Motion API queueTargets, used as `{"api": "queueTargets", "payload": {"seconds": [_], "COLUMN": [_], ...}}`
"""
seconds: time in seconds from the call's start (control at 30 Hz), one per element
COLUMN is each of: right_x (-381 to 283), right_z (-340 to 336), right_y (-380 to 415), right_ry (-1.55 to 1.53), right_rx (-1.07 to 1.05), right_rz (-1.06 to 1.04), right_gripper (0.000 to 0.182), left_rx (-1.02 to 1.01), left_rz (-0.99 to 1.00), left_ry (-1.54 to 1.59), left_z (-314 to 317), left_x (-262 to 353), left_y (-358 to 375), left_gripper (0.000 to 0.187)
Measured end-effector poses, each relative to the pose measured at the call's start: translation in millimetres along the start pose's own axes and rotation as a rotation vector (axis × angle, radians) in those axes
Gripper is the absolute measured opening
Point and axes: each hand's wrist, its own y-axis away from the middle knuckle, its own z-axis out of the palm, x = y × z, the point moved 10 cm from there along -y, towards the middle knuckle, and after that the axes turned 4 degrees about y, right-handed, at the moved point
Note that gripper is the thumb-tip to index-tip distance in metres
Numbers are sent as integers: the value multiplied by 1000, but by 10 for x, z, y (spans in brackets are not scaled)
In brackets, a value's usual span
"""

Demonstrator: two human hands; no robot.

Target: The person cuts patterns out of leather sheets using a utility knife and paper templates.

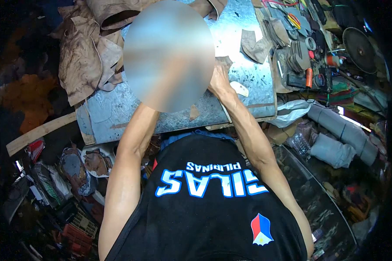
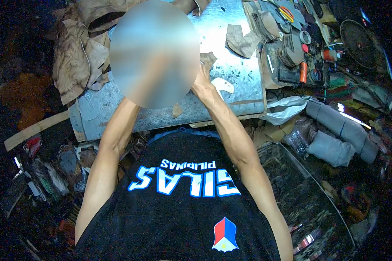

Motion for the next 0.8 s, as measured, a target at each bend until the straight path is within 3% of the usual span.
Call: {"api": "queueTargets", "payload": {"seconds": [0.27, 0.37, 0.4, 0.43, 0.47, 0.53, 0.6, 0.8], "right_x": [34, 54, 46, 82, 78, 168, 230, 432], "right_z": [-93, -361, -432, -392, -360, -194, -106, -220], "right_y": [362, 291, 195, 78, -38, -155, -153, -96], "right_ry": [26, -158, -162, -13, 25, 118, 199, 171], "right_rx": [-181, 88, 64, 99, 32, -93, -200, -75], "right_rz": [107, -17, 43, -55, -10, -16, 36, 13], "right_gripper": [23, 28, 31, 32, 32, 32, 35, 28], "left_rx": [-19, 20, 33, 156, 271, 138, -119, -106], "left_rz": [43, 136, 126, 173, 227, 251, 173, 237], "left_ry": [0, -131, -190, -312, -433, -392, -420, -226], "left_z": [-51, -446, -607, -754, -789, -561, -527, -1026], "left_x": [-18, -62, -113, -183, -289, -607, -630, -378], "left_y": [-20, 29, 54, 89, 154, 142, 120, 211], "left_gripper": [16, 24, 30, 28, 27, 30, 29, 20]}}
